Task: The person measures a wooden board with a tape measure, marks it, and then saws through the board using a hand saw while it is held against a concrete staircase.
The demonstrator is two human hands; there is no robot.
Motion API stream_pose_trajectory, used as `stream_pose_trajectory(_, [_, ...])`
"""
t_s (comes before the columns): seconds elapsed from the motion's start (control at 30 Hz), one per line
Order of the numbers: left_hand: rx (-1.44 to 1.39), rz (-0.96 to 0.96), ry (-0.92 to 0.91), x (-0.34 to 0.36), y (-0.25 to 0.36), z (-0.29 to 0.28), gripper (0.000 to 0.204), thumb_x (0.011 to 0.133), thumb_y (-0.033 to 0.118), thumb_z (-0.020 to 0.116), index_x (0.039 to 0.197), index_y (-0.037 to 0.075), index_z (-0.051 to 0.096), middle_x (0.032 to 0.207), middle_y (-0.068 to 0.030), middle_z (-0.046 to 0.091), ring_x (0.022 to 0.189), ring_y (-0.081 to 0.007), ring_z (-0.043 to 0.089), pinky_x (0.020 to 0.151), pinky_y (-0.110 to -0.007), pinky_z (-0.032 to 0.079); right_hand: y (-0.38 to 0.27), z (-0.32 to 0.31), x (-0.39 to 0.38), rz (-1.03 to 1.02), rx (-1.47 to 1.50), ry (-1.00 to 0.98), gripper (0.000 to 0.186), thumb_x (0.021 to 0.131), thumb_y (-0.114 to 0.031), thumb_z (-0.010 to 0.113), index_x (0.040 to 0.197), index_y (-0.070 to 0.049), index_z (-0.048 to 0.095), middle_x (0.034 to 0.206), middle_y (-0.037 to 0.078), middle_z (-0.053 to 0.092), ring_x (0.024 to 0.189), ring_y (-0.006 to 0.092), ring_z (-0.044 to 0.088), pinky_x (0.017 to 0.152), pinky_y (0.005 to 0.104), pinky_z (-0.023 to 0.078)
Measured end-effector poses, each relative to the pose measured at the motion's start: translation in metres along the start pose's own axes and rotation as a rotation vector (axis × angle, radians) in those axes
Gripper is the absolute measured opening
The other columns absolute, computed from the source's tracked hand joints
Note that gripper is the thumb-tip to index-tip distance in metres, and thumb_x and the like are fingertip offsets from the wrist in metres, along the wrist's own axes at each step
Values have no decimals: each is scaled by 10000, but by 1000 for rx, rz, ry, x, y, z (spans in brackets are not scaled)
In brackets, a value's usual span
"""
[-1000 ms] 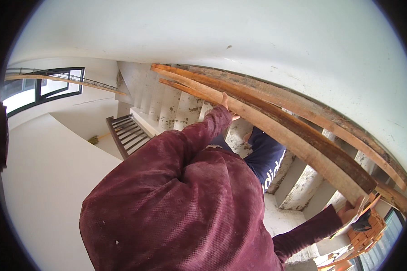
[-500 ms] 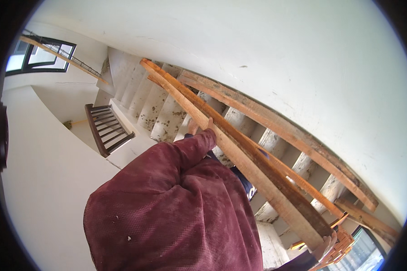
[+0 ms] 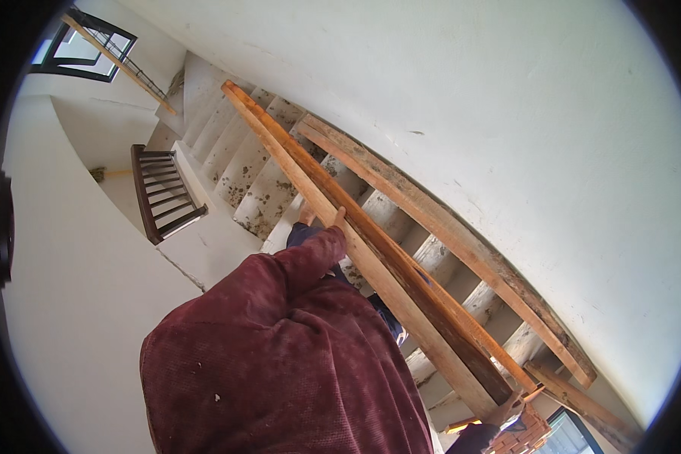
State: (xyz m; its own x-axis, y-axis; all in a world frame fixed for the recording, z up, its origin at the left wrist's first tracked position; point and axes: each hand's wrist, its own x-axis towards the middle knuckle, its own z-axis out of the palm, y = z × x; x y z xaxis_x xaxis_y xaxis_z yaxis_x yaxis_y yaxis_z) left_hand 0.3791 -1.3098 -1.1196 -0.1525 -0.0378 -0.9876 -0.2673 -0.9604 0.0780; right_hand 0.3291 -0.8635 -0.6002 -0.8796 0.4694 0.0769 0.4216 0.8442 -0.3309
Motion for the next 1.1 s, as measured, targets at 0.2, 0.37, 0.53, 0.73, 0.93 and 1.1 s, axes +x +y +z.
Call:
stream_pose_trajectory(0.2, [-12, 303, 98, 51, 92, -63, 845, 741, 674, 642, 1320, 76, 500, 1257, -123, 552, 1150, -358, 492, 945, -469, 410, -91, 63, -75, -98, -64, -157, 704, 893, -533, 576, 1151, 118, 500, 1043, 191, 589, 950, 268, 587, 826, 368, 484])
stream_pose_trajectory(0.37, [-206, 31, 25, 54, 166, -69, 814, 773, 624, 655, 1349, 77, 477, 1252, -122, 551, 1137, -330, 505, 923, -460, 427, -143, 88, -110, -152, 46, -134, 674, 891, -521, 595, 1152, 93, 495, 1059, 184, 568, 986, 276, 562, 865, 380, 461])
stream_pose_trajectory(0.53, [-203, 94, 25, 95, 180, -80, 801, 775, 613, 661, 1353, 91, 477, 1255, -120, 548, 1140, -323, 508, 910, -467, 435, -160, 108, -117, -201, -14, -91, 572, 906, -482, 599, 1099, 50, 517, 1040, 166, 569, 970, 259, 551, 853, 380, 454])
stream_pose_trajectory(0.73, [-187, 105, 43, 122, 179, -77, 785, 778, 601, 668, 1358, 108, 476, 1259, -117, 544, 1143, -315, 512, 895, -477, 444, -166, 118, -125, -182, -20, -84, 579, 907, -496, 591, 1091, 47, 517, 1011, 158, 572, 929, 253, 549, 838, 358, 451])
stream_pose_trajectory(0.93, [-144, 124, 58, 146, 191, -75, 771, 780, 589, 675, 1363, 126, 476, 1264, -114, 540, 1147, -307, 516, 879, -486, 453, -187, 127, -136, -102, 52, -170, 567, 916, -487, 583, 1098, 45, 509, 1029, 152, 566, 937, 235, 550, 856, 352, 441])
stream_pose_trajectory(1.1, [-124, 143, 80, 162, 196, -88, 756, 785, 579, 677, 1367, 141, 475, 1268, -110, 538, 1150, -300, 519, 870, -490, 460, -196, 133, -141, -79, 77, -233, 518, 933, -448, 573, 1108, 36, 512, 1039, 137, 566, 973, 223, 548, 878, 343, 434])
